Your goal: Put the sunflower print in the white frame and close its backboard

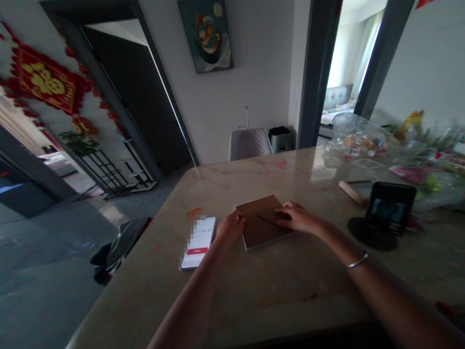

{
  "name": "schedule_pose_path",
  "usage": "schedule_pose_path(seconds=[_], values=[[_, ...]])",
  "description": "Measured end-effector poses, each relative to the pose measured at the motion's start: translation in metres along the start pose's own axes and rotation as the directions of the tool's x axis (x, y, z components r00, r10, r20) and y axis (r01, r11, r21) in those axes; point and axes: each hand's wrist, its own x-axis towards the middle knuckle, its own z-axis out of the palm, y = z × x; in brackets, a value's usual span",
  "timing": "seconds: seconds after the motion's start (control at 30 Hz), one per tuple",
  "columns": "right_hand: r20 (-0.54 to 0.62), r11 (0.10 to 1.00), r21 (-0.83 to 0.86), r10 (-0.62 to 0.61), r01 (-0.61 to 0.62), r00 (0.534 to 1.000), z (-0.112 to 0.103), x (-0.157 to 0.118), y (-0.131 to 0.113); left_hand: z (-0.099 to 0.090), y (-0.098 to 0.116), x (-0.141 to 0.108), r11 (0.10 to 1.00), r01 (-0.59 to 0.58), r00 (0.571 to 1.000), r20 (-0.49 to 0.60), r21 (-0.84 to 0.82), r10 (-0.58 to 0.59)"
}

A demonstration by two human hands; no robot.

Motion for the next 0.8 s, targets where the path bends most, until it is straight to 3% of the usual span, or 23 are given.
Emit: schedule_pose_path(seconds=[0.3, 0.6, 0.8], values=[[0.203, 1.000, -0.018, 0.012, -0.009, 0.979, -0.007, -0.005, 0.001, 0.002, -0.004, 0.002, 1.000, -0.009, 1.000, 0.014, 0.008, 0.009], [0.096, 0.991, -0.119, 0.068, -0.057, 0.993, -0.007, -0.004, -0.012, 0.002, 0.005, -0.005, 0.987, -0.145, 0.987, 0.086, 0.073, 0.138], [-0.002, 0.991, -0.117, 0.070, -0.070, 0.998, 0.000, 0.002, 0.000, -0.003, 0.007, -0.010, 0.969, -0.247, 0.945, 0.228, 0.025, 0.235]])
